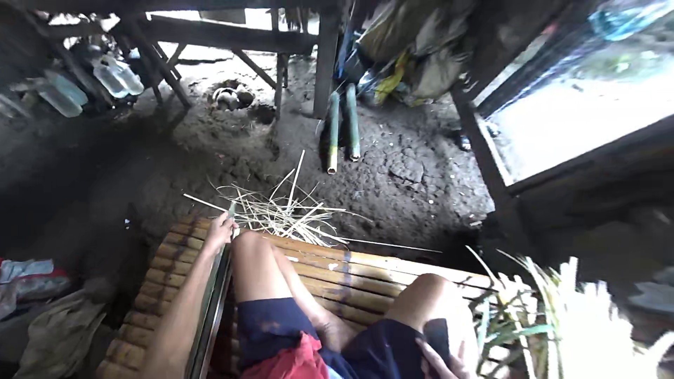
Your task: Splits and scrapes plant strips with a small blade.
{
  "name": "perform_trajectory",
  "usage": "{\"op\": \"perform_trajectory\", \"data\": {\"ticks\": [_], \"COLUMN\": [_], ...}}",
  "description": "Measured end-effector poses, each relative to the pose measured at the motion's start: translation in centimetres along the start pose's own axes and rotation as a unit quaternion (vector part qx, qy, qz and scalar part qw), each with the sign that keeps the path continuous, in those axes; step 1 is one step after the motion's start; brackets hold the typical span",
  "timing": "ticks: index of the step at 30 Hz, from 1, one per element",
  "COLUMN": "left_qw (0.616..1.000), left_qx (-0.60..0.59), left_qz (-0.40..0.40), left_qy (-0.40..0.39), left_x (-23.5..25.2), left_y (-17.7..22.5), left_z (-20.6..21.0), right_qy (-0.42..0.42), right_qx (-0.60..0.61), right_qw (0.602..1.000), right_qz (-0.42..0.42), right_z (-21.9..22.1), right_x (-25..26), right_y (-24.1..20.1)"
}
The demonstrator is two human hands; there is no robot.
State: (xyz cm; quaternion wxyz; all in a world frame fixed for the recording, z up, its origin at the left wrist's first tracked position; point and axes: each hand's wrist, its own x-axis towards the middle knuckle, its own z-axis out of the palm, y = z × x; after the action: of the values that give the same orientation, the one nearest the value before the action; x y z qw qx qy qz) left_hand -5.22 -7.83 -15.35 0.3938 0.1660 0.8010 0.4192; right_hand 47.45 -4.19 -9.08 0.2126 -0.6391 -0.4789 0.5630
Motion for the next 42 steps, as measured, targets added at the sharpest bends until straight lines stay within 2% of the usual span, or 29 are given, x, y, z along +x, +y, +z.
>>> {"op": "perform_trajectory", "data": {"ticks": [2, 4, 6, 8, 11, 14, 16, 18, 20, 22, 27, 32, 38, 42], "left_qw": [0.992, 0.979, 0.961, 0.937, 0.907, 0.890, 0.888, 0.895, 0.900, 0.899, 0.907, 0.907, 0.911, 0.907], "left_qx": [-0.084, -0.105, -0.106, -0.132, -0.166, -0.192, -0.210, -0.228, -0.236, -0.245, -0.250, -0.255, -0.249, -0.237], "left_qz": [-0.024, -0.061, -0.062, -0.017, 0.066, 0.078, 0.069, 0.073, 0.084, 0.091, 0.100, 0.103, 0.102, 0.133], "left_qy": [-0.092, -0.165, -0.249, -0.323, -0.381, -0.407, -0.404, -0.376, -0.358, -0.351, -0.324, -0.320, -0.313, -0.322], "left_x": [-3.5, -8.4, -14.0, -18.6, -22.8, -25.2, -26.2, -27.0, -27.4, -27.5, -27.4, -27.4, -27.5, -27.6], "left_y": [2.7, 4.6, 5.5, 5.5, 4.9, 5.0, 5.3, 5.5, 5.4, 5.3, 5.3, 5.4, 5.3, 5.1], "left_z": [2.4, 5.4, 8.0, 9.5, 10.8, 11.2, 11.3, 11.6, 11.8, 12.0, 12.1, 12.0, 12.3, 12.3], "right_qy": [-0.011, 0.021, 0.024, -0.082, -0.303, -0.448, -0.548, -0.602, -0.622, -0.624, -0.616, -0.603, -0.599, -0.591], "right_qx": [-0.069, -0.079, 0.033, 0.166, 0.234, 0.235, 0.217, 0.234, 0.261, 0.272, 0.250, 0.204, 0.187, 0.174], "right_qw": [0.996, 0.986, 0.967, 0.942, 0.907, 0.862, 0.805, 0.752, 0.723, 0.718, 0.733, 0.750, 0.755, 0.761], "right_qz": [-0.050, -0.143, -0.251, -0.280, -0.174, -0.020, 0.065, 0.131, 0.150, 0.143, 0.142, 0.180, 0.192, 0.202], "right_z": [0.8, 2.0, 3.1, 3.6, 3.7, 3.9, 3.9, 3.9, 3.5, 3.3, 3.8, 3.8, 3.5, 3.1], "right_x": [0.1, -0.1, 0.1, 0.5, -0.1, -1.0, -1.3, -1.6, -1.6, -1.7, -1.7, -1.6, -1.8, -2.1], "right_y": [-0.2, -1.0, -1.9, -4.1, -7.7, -9.8, -10.8, -11.2, -11.0, -11.0, -11.4, -12.3, -12.7, -12.9]}}
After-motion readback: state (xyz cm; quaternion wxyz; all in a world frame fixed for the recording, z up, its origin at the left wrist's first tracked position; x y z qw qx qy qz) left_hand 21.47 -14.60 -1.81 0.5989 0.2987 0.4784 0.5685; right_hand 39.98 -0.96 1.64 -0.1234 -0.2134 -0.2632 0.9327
